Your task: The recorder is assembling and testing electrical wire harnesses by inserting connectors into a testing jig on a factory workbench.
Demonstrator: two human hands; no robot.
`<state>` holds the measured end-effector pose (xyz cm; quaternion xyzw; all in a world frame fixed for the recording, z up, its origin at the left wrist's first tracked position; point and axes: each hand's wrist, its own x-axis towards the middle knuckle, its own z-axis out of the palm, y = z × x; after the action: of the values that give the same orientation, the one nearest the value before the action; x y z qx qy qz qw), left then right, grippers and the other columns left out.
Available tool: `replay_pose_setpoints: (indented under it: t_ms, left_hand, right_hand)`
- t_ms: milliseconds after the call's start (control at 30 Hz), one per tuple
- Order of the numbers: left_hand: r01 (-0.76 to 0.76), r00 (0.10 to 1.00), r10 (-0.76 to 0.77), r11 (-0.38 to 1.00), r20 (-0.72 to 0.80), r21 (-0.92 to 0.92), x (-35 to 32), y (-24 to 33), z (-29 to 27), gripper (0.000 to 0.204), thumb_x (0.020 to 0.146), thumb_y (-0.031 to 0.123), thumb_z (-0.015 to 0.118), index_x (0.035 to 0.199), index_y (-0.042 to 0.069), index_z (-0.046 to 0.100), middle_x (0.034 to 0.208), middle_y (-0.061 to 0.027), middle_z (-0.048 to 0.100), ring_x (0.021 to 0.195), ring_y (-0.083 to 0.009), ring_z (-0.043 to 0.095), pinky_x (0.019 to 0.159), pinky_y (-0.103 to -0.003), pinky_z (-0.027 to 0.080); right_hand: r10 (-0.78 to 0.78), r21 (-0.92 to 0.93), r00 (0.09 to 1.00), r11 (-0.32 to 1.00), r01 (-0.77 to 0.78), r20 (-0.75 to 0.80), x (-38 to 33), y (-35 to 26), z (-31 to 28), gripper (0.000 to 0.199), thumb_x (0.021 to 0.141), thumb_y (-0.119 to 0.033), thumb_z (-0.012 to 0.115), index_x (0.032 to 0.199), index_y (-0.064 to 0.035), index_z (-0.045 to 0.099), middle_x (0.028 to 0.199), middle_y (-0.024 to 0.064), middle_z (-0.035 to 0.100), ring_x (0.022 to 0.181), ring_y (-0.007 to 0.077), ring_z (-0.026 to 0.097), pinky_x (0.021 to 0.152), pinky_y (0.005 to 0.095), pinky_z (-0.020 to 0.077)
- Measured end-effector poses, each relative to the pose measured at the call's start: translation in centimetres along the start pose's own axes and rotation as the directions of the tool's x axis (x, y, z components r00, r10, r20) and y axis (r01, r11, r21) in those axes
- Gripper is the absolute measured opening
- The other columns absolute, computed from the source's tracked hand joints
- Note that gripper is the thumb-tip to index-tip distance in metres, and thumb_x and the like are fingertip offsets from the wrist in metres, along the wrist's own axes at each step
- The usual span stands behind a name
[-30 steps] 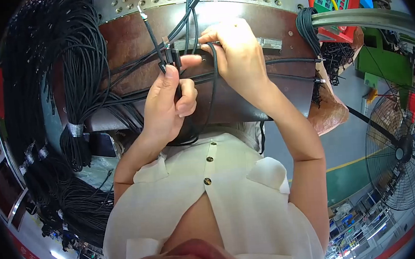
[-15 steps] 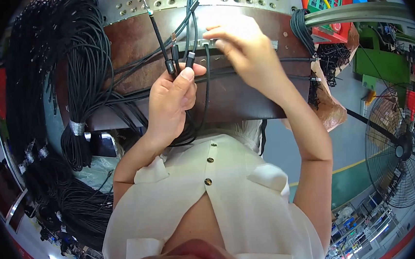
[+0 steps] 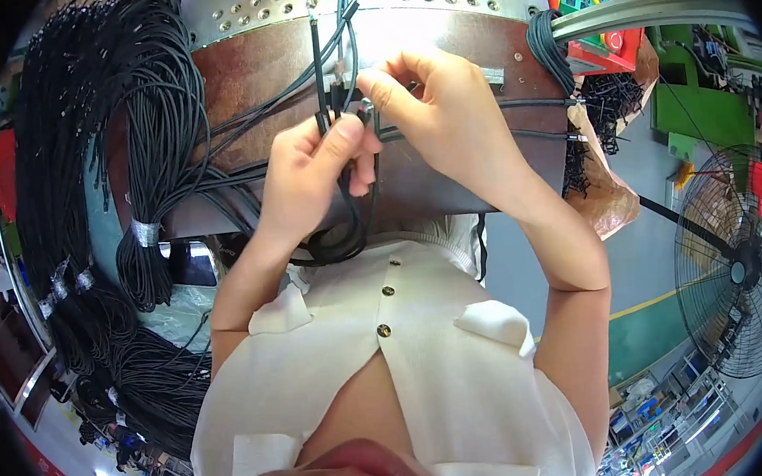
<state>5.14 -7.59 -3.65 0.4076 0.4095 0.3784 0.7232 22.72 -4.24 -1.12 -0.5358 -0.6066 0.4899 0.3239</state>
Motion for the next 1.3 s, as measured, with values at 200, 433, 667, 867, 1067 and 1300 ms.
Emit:
replay_pose_setpoints:
  t_ms: [200, 433, 667, 867, 1067, 1300]
  left_hand:
    - [0.185, 0.975, -0.135, 0.932, 0.175, -0.312, 0.2, 0.3, -1.1, 0.03, 0.098, 0.024, 0.051, 0.092, -0.003, 0.062, 0.066, -0.0072, 0.06, 0.056, -0.0106, 0.056, 0.053, -0.023, 0.045]
    - [0.101, 0.992, -0.074, 0.951, 0.102, -0.291, 0.3, -0.1, -1.0, 0.032, 0.098, 0.026, 0.05, 0.091, -0.003, 0.062, 0.068, -0.0084, 0.061, 0.056, -0.0127, 0.057, 0.054, -0.024, 0.047]
    - [-0.294, 0.904, 0.425, 0.555, 0.038, 0.778, -0.3, 0.0, 0.5, 0.031, 0.097, 0.027, 0.054, 0.084, -0.001, 0.062, 0.067, -0.0067, 0.062, 0.056, -0.0129, 0.058, 0.053, -0.027, 0.048]
    - [0.095, 0.992, -0.075, 0.974, 0.106, -0.205, -0.3, -0.2, -0.7, 0.03, 0.098, 0.023, 0.051, 0.089, -0.004, 0.063, 0.07, -0.0089, 0.062, 0.059, -0.0142, 0.059, 0.056, -0.025, 0.049]
    - [0.25, 0.947, -0.221, 0.963, 0.231, -0.104, -0.9, 0.6, -0.3, 0.033, 0.098, 0.024, 0.049, 0.097, -0.006, 0.062, 0.078, -0.0111, 0.065, 0.069, -0.0144, 0.062, 0.065, -0.027, 0.051]
    - [0.013, 1.0, -0.012, 0.963, 0.005, -0.27, -1.2, 1.0, -0.3, 0.052, 0.101, 0.037, 0.041, 0.136, -0.001, 0.041, 0.056, 0.0051, 0.038, 0.05, -0.0026, 0.033, 0.047, -0.017, 0.025]
  right_hand:
    - [0.039, 0.042, 0.999, 0.998, -0.038, -0.019, -0.2, 0.1, 0.1, 0.015, 0.094, -0.014, 0.059, 0.086, -0.0019, 0.057, 0.077, -0.0054, 0.053, 0.072, 0.0011, 0.045, 0.062, 0.0169, 0.0369]
    - [-0.264, -0.102, 0.922, 0.964, 0.245, -0.282, -1.0, 1.4, 0.8, 0.02, 0.086, -0.019, 0.067, 0.09, 0.0004, 0.063, 0.08, 0.0078, 0.064, 0.073, 0.014, 0.059, 0.068, 0.0282, 0.0473]
    - [-0.003, 0.064, 0.987, 0.998, 0.013, -0.159, -1.1, 1.0, 0.9, 0.014, 0.092, -0.015, 0.062, 0.088, -0.0016, 0.061, 0.079, -0.0041, 0.057, 0.073, 0.0016, 0.051, 0.068, 0.0178, 0.0415]
    - [-0.297, -0.12, 0.902, 0.955, 0.273, -0.313, -0.4, 2.7, 0.2, 0.007, 0.086, -0.01, 0.064, 0.088, -0.0038, 0.062, 0.08, 0.0007, 0.06, 0.082, 0.0102, 0.055, 0.073, 0.0246, 0.0429]
    - [-0.829, -0.785, 0.557, 0.377, 0.492, -0.049, 0.8, 4.0, 0.3, 0.027, 0.063, -0.007, 0.067, 0.09, -0.0139, 0.067, 0.09, 0.0003, 0.063, 0.097, 0.023, 0.058, 0.077, 0.035, 0.0437]
    - [-0.699, -0.746, 0.697, 0.376, 0.55, 0.161, 0.4, 5.5, -0.9, 0.032, 0.071, -0.004, 0.057, 0.101, -0.0102, 0.067, 0.096, 0.0016, 0.066, 0.092, 0.0171, 0.063, 0.083, 0.0344, 0.0445]
